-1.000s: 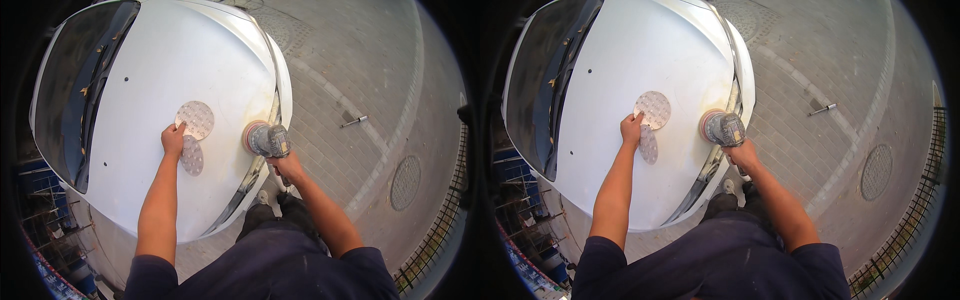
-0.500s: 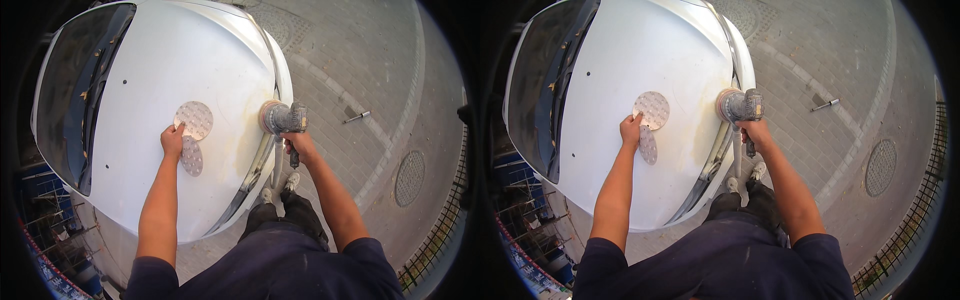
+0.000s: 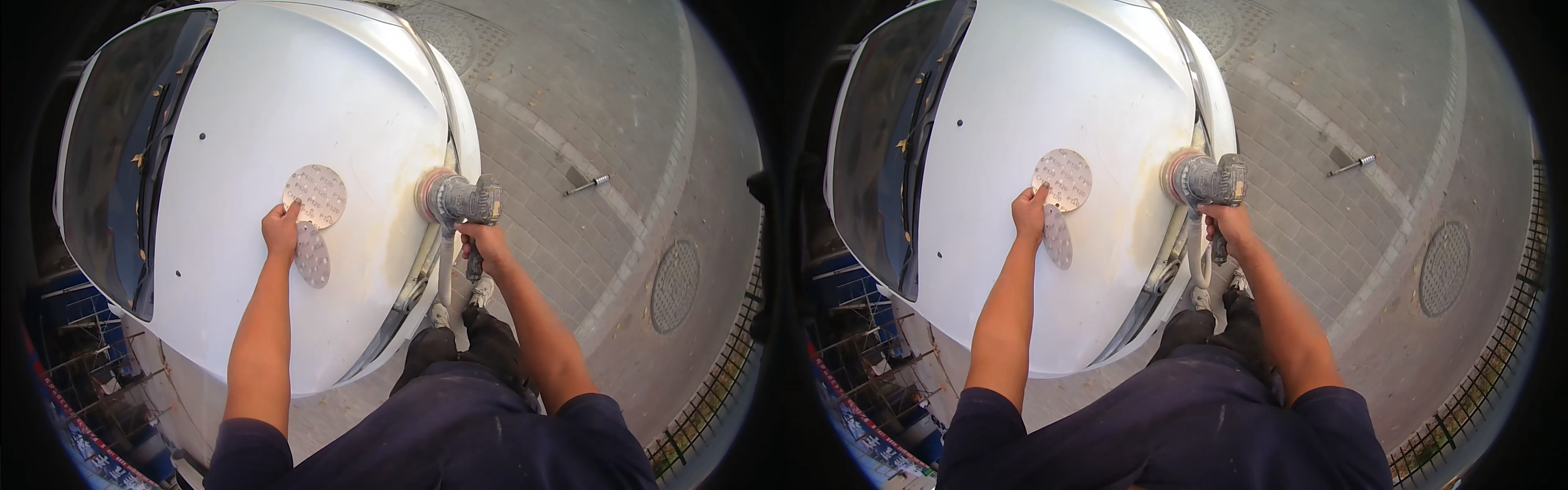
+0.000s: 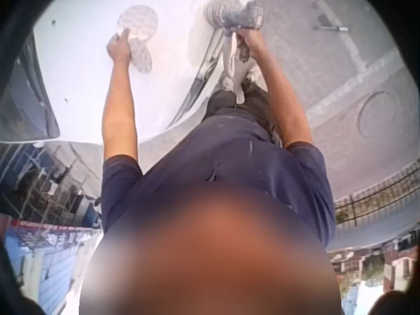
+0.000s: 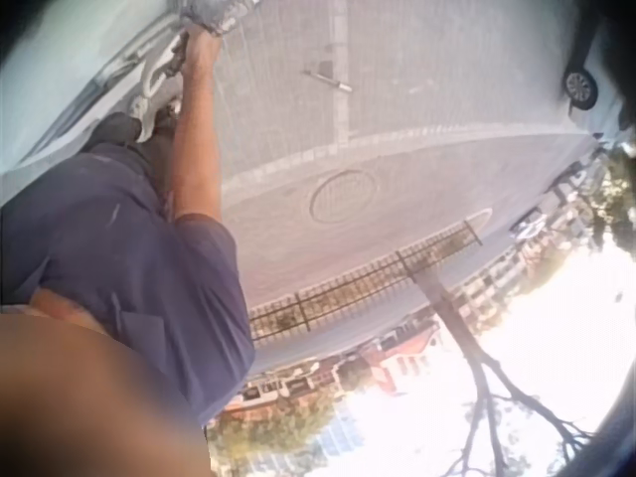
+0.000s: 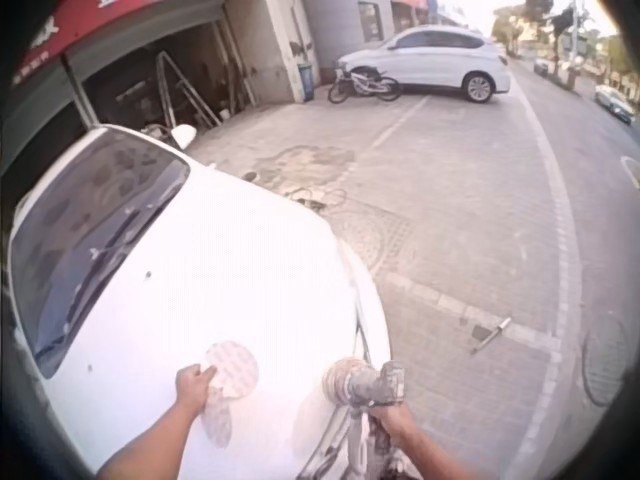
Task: The person uses a power sander to sand the hood and driver-side door of a white car. They move the sander across the surfaces to remove paint and smooth the areas.
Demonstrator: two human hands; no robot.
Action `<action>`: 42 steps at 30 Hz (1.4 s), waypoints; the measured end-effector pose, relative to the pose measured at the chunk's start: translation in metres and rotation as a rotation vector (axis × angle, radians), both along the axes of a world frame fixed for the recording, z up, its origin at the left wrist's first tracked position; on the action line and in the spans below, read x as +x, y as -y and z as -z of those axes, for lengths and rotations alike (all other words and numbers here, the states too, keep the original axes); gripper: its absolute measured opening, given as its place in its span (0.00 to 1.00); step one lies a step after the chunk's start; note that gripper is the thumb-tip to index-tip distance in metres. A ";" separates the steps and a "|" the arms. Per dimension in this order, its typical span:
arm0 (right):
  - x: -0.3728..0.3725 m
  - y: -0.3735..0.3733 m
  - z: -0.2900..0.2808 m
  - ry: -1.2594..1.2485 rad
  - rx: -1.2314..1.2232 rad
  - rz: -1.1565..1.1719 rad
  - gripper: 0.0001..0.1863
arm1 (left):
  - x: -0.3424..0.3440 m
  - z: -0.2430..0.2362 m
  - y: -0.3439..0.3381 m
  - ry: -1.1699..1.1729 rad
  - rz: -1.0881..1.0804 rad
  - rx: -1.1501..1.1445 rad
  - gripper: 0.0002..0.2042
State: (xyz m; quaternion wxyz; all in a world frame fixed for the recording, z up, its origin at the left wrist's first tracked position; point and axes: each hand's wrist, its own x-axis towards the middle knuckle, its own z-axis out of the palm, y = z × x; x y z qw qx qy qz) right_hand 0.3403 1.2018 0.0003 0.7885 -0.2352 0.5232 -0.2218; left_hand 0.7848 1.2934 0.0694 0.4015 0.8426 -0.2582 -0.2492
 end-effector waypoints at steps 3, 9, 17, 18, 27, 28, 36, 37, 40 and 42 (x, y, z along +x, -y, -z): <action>-0.002 0.013 0.001 0.024 -0.018 0.041 0.08 | 0.002 -0.002 0.000 0.040 0.020 0.048 0.16; 0.007 -0.066 -0.014 0.008 0.079 -0.066 0.09 | -0.007 -0.006 0.003 -0.013 -0.025 0.012 0.15; 0.005 0.008 -0.007 0.054 0.020 0.029 0.09 | -0.003 -0.005 0.001 0.000 0.005 0.030 0.16; 0.004 0.018 -0.005 0.028 0.035 0.028 0.10 | -0.003 -0.004 0.001 0.026 0.011 0.020 0.17; 0.015 -0.105 -0.012 -0.156 -0.111 -0.169 0.07 | -0.001 -0.003 0.002 0.022 0.001 0.029 0.18; 0.017 -0.115 -0.016 -0.232 -0.087 -0.214 0.08 | -0.002 -0.003 0.002 0.030 0.004 0.023 0.18; 0.027 -0.012 -0.035 -0.167 -0.224 -0.191 0.08 | -0.006 -0.010 0.002 0.027 0.000 0.079 0.16; 0.028 0.007 -0.037 -0.190 -0.217 -0.196 0.08 | -0.007 -0.011 0.002 0.018 -0.005 0.077 0.16; 0.029 0.037 -0.040 -0.210 -0.231 -0.203 0.10 | -0.009 -0.014 0.004 0.027 -0.017 0.099 0.16; 0.031 0.030 -0.040 -0.200 -0.224 -0.178 0.10 | -0.011 -0.016 0.002 0.043 -0.019 0.129 0.15</action>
